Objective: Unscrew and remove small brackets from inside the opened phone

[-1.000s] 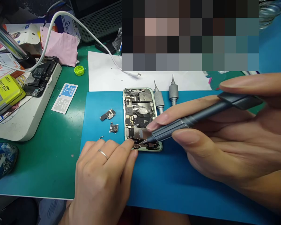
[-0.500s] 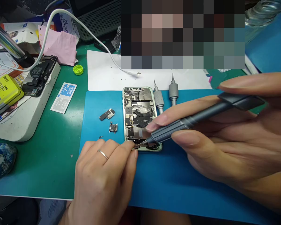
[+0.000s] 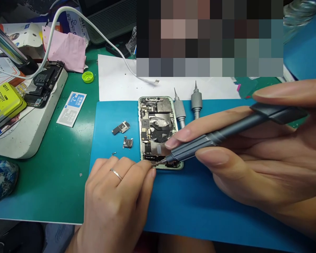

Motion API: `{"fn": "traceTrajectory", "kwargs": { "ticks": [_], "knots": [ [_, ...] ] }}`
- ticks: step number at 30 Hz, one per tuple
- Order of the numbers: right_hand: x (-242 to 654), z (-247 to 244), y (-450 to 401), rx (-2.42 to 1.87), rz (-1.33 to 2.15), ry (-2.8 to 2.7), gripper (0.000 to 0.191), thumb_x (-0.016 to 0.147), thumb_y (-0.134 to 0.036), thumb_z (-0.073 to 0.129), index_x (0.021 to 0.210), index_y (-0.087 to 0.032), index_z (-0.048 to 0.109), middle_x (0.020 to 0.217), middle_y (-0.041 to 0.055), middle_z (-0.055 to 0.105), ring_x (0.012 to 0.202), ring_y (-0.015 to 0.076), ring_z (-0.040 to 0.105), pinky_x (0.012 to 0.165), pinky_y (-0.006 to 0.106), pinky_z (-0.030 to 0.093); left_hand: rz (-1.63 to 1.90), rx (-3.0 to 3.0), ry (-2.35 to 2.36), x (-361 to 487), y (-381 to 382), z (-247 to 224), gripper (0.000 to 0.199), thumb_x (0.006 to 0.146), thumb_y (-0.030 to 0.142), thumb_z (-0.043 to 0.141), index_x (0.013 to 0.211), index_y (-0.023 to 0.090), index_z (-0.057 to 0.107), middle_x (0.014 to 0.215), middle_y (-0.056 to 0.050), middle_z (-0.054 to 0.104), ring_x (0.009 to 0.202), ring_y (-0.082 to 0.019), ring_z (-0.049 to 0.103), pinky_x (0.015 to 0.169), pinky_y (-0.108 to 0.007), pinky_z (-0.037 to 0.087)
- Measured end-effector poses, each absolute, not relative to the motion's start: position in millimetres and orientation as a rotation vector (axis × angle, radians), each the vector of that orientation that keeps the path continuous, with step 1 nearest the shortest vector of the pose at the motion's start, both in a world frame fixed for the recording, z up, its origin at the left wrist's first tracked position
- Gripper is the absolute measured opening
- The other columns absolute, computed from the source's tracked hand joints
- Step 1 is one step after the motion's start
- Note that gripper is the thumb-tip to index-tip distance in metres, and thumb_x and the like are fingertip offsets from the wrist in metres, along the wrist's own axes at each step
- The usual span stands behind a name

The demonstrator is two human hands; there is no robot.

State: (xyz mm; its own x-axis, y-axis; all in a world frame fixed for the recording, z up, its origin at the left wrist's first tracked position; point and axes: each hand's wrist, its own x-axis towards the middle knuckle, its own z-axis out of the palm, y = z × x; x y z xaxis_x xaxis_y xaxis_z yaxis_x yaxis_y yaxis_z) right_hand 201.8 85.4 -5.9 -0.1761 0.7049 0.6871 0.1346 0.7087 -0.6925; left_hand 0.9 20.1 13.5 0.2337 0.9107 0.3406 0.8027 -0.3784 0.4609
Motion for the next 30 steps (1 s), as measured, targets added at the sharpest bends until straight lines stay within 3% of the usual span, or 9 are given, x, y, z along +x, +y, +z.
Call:
{"fn": "traceTrajectory", "kwargs": {
  "ticks": [15,21,25,30],
  "knots": [
    [200.2,-10.0,88.5,-0.605,0.577,-1.706,0.064,0.085,-0.006,0.081,0.136,-0.041,0.067,0.103,-0.0017,0.072,0.074,0.0174,0.080,0.063,0.030,0.073,0.848,2.317,1.626,2.0,19.1,16.1,0.013,0.102,0.016,0.065,0.094,0.021,0.073,0.072,0.004,0.066,0.066,-0.015,0.055,0.071,-0.035,0.038],
    [198.0,-4.7,90.4,-0.593,0.626,-1.648,0.067,0.077,-0.003,0.086,0.133,-0.039,0.072,0.098,-0.0010,0.072,0.066,0.0182,0.078,0.049,0.027,0.068,0.861,2.318,1.626,2.7,18.6,14.8,0.012,0.102,0.016,0.066,0.093,0.021,0.073,0.072,0.004,0.066,0.066,-0.015,0.055,0.071,-0.035,0.038],
    [193.6,0.7,93.7,-0.517,0.606,-1.601,0.075,0.071,0.004,0.085,0.131,-0.040,0.072,0.107,-0.0017,0.070,0.073,0.0181,0.080,0.051,0.023,0.069,0.857,2.320,1.616,2.3,18.3,14.3,0.012,0.102,0.016,0.066,0.095,0.022,0.073,0.071,0.005,0.065,0.065,-0.015,0.055,0.070,-0.035,0.037],
    [189.7,2.0,96.7,-0.525,0.618,-1.658,0.075,0.079,0.003,0.076,0.144,-0.033,0.066,0.100,0.0029,0.072,0.069,0.0221,0.080,0.047,0.026,0.068,0.890,2.335,1.595,0.2,19.9,12.2,0.010,0.101,0.014,0.066,0.098,0.022,0.072,0.076,0.005,0.070,0.067,-0.014,0.059,0.071,-0.035,0.039]
  ]
}}
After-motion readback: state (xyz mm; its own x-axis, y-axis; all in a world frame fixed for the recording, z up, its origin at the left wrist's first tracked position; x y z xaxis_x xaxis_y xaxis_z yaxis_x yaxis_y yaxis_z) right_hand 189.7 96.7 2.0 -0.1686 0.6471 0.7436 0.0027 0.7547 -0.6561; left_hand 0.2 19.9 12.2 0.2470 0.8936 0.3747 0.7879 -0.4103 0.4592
